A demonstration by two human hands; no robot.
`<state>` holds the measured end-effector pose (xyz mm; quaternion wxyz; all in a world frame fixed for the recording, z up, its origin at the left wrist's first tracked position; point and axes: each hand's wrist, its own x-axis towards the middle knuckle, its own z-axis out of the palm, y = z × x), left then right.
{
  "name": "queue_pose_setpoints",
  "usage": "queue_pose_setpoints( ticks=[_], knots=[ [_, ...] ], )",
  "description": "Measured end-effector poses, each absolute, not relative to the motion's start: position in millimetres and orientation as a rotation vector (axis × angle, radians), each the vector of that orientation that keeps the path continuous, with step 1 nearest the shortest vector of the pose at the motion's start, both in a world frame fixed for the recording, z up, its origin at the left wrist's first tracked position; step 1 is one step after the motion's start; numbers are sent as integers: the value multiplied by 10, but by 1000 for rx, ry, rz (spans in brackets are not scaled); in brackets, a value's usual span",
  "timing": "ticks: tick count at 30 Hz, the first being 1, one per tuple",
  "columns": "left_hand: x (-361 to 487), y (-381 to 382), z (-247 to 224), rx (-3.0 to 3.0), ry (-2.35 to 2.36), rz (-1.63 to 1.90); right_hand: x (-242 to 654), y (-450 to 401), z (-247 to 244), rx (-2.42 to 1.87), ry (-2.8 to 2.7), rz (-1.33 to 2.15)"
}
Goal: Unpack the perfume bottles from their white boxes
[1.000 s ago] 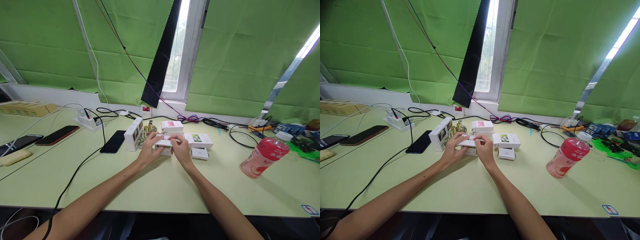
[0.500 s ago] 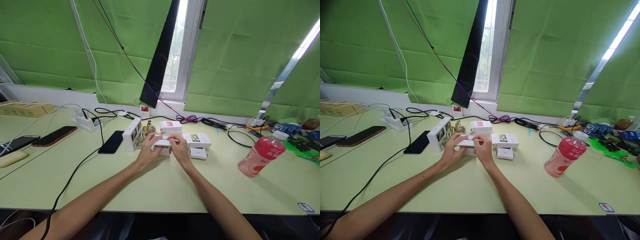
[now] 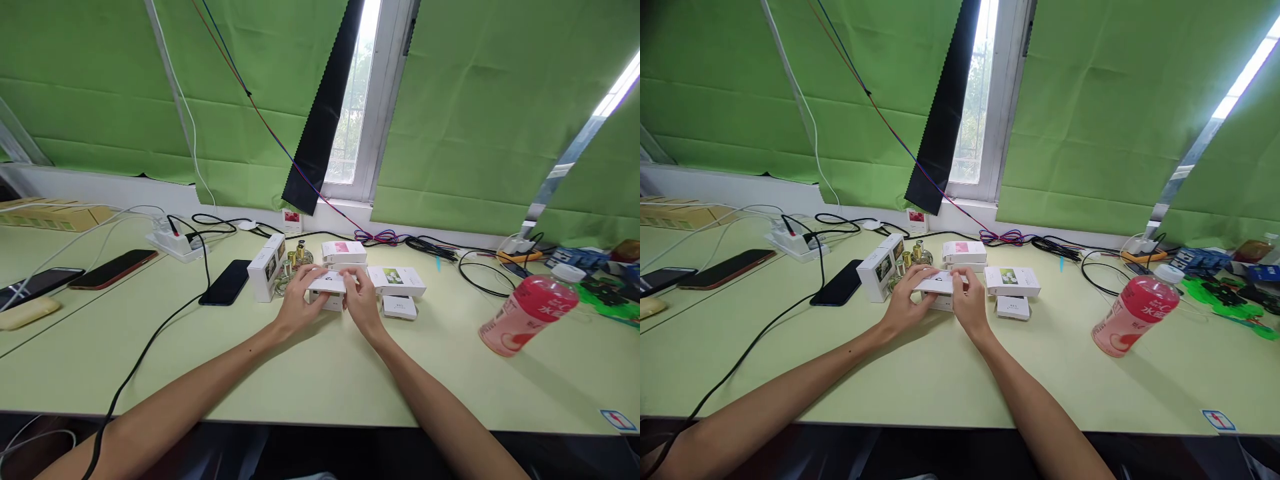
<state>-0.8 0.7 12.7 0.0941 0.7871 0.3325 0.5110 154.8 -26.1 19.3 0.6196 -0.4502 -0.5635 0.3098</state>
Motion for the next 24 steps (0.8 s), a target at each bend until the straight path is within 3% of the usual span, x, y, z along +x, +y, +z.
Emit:
queue_pose_setpoints(
  ticks=[24],
  knots=[
    [-21,5,126,2323,910,1552,1542,-191,145,-934,-1140,827]
  ],
)
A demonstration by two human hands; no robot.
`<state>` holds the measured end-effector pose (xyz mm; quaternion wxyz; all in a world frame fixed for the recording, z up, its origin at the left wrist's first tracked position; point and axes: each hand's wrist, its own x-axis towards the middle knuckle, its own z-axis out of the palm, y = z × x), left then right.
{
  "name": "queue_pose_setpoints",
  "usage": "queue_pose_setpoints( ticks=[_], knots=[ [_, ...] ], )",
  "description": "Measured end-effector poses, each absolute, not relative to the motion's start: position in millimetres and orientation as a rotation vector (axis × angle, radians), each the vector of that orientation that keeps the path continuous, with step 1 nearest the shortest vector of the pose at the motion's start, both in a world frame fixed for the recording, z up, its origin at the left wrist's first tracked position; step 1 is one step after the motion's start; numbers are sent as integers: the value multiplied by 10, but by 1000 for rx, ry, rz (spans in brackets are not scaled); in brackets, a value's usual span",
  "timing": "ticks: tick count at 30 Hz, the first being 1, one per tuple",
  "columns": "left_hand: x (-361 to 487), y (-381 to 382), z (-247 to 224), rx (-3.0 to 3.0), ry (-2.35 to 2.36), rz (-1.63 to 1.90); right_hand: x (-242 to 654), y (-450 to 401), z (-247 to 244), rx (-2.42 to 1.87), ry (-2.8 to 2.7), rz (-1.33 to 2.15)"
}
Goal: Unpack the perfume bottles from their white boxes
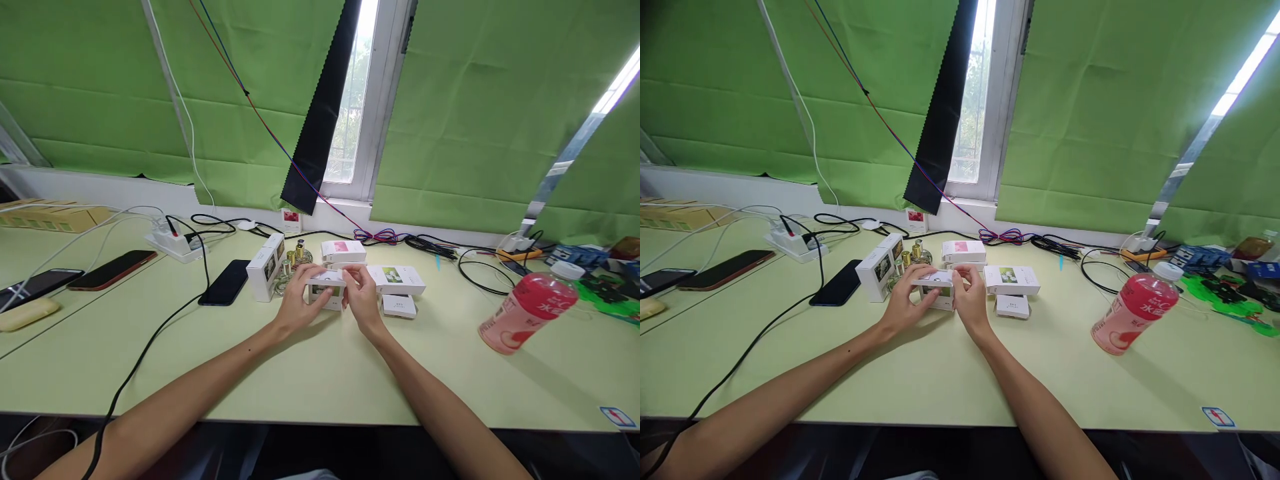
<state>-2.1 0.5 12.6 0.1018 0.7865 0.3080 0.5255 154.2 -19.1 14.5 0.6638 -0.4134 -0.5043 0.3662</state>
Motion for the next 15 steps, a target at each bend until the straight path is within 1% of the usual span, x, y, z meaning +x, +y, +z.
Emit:
queue_pose_setpoints(
  ticks=[15],
  knots=[
    [-13,-2,122,2097,888,1543,1548,-239,250,-871,-1097,915]
  ],
)
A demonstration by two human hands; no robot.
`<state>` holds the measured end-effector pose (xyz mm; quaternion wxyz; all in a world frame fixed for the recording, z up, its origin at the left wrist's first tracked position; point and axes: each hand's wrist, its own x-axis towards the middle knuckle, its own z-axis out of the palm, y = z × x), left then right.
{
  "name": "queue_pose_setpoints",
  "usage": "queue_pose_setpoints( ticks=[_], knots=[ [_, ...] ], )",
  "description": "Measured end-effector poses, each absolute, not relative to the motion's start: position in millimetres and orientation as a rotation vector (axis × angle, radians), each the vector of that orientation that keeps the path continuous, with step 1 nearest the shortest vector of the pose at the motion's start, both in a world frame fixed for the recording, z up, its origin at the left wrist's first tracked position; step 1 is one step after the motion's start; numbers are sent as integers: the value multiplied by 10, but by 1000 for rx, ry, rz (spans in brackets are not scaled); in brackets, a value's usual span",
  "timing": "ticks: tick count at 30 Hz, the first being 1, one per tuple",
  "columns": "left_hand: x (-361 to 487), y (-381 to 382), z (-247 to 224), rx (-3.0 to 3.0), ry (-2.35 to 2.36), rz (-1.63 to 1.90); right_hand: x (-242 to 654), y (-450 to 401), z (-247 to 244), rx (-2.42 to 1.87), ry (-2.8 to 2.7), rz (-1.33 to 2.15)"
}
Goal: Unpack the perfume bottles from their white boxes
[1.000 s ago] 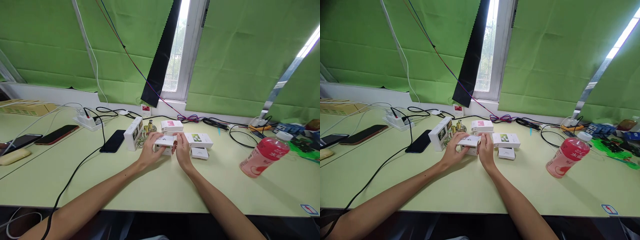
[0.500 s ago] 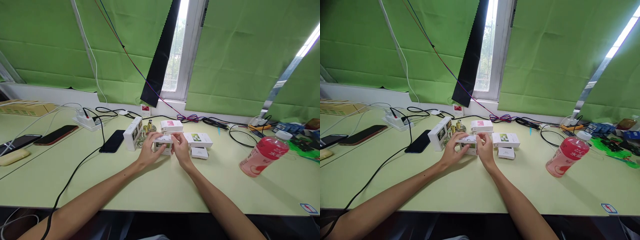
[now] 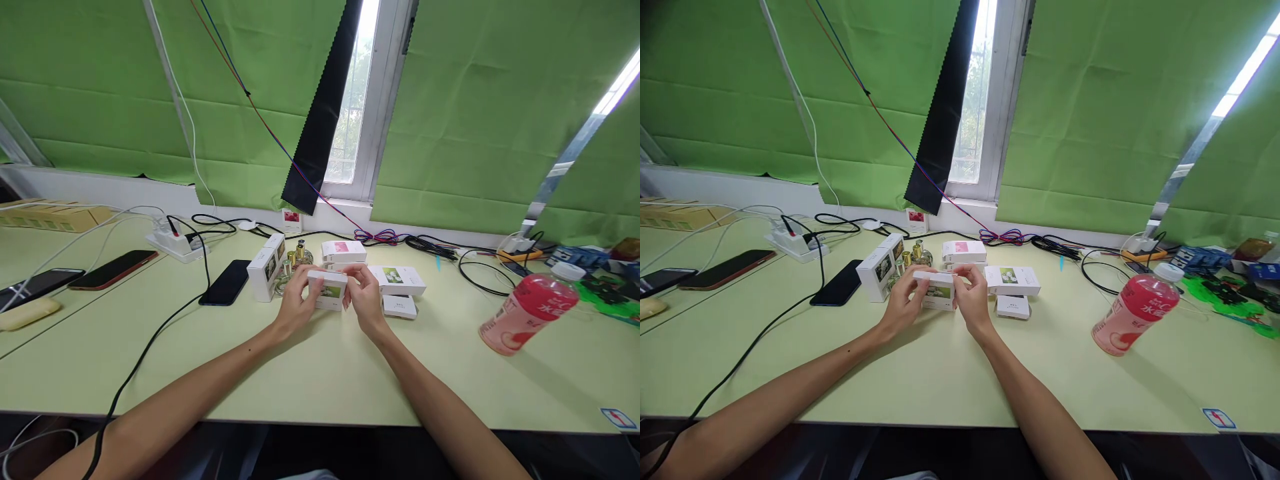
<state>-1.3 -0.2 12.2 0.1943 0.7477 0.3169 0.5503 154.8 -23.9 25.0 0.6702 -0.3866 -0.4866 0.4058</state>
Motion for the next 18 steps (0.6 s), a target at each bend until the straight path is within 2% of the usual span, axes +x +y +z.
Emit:
queue_pose_setpoints(
  ticks=[18],
  knots=[
    [23,73,104,1804,917,1597,1545,-198,179,-871,-1089,938]
  ],
)
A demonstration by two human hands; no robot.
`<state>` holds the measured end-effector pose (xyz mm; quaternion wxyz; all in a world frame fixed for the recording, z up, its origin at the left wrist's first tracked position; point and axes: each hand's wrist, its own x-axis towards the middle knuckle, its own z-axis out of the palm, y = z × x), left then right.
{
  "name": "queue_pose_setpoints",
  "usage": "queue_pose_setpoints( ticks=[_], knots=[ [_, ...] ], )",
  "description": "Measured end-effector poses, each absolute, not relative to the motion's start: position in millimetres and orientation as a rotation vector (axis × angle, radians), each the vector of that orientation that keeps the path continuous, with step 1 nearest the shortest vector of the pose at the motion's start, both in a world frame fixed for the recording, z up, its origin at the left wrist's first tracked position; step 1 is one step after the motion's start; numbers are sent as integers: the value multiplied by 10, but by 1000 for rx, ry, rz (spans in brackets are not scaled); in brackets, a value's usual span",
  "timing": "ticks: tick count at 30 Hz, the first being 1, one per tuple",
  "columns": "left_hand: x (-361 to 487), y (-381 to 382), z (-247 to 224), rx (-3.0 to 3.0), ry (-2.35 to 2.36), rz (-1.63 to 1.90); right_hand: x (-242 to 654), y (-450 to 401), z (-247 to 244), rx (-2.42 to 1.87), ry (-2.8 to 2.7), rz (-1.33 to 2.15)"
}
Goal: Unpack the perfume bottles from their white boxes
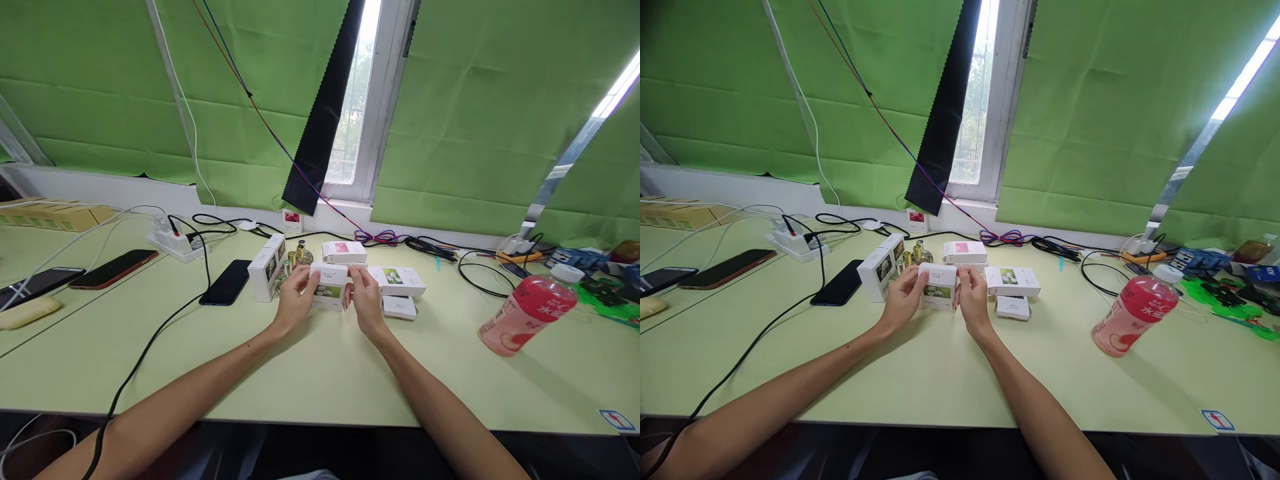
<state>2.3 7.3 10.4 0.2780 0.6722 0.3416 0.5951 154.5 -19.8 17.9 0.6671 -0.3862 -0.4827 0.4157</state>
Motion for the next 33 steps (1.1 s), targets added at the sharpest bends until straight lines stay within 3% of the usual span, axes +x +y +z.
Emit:
queue_pose_setpoints(
  ticks=[33],
  knots=[
    [53,67,144,1503,913,1593,1522,-236,194,-940,-1126,809]
  ],
)
